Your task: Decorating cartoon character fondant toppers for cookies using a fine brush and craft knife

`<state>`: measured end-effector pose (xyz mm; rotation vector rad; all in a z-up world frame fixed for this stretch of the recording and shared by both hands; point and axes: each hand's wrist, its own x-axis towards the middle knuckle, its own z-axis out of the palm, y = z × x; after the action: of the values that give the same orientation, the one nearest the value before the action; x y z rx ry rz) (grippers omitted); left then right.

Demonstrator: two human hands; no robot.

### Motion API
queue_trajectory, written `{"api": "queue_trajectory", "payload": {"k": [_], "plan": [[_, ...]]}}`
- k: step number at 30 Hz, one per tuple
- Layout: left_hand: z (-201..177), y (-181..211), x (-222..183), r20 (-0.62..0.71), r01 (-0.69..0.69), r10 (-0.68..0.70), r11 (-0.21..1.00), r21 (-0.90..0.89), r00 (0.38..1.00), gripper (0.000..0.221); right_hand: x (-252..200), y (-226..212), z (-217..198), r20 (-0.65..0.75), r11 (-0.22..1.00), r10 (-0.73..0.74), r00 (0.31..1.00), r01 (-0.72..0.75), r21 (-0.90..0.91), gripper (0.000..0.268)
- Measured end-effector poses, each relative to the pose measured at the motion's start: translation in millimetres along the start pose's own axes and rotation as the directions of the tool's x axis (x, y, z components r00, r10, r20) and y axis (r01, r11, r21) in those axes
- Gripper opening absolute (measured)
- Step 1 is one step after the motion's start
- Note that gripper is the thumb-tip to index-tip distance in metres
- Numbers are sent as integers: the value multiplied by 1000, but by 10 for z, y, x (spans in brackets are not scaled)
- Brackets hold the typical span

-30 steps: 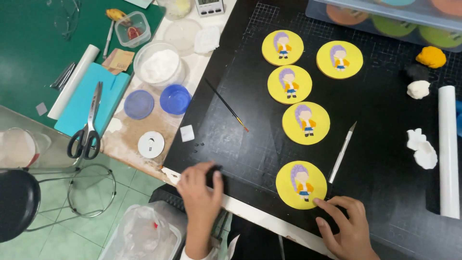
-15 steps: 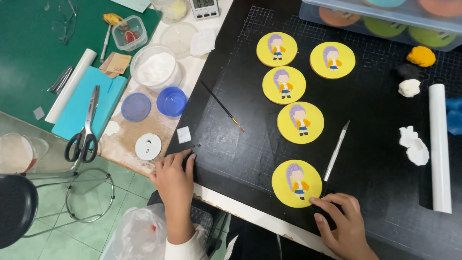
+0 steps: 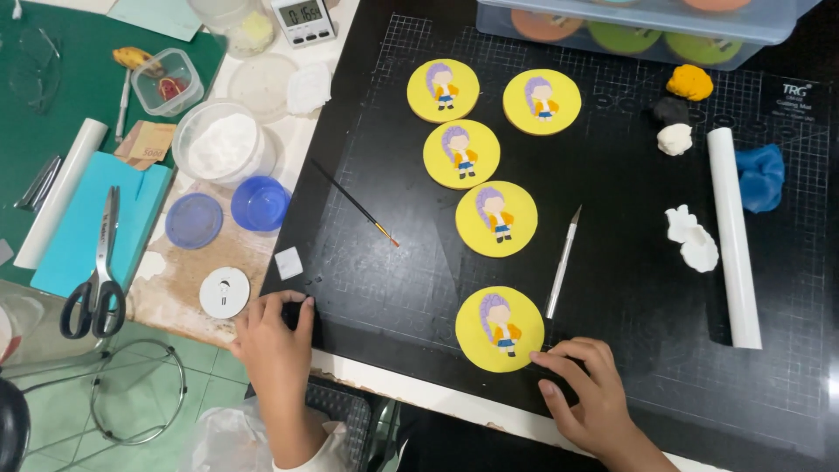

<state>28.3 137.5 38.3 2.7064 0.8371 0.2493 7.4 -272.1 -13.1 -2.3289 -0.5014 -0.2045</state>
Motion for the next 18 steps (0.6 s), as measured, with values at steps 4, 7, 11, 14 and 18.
{"api": "queue_trajectory", "payload": {"k": [4, 7, 11, 14, 18], "plan": [[29, 5, -12, -18, -11, 10, 999, -35, 1000, 11, -17, 24, 10, -4, 999, 22, 1000, -22, 34, 27], [22, 1, -20, -22, -11, 9, 998, -63, 1000, 12, 0, -5, -12, -15, 998, 24, 1000, -24, 59, 26], [84, -53, -24, -1, -42, 42, 999, -28, 999, 9, 21, -48, -31, -41, 998, 10, 999, -7, 60, 25], [84, -51, -91, -83, -107, 107, 994, 4, 991, 8, 36, -71, -58, -43, 999, 6, 999, -4, 53, 25], [-19, 301, -457, -104, -258, 241, 945, -202, 965, 11, 63, -76, -97, -43, 997, -36, 998, 39, 72, 25]]}}
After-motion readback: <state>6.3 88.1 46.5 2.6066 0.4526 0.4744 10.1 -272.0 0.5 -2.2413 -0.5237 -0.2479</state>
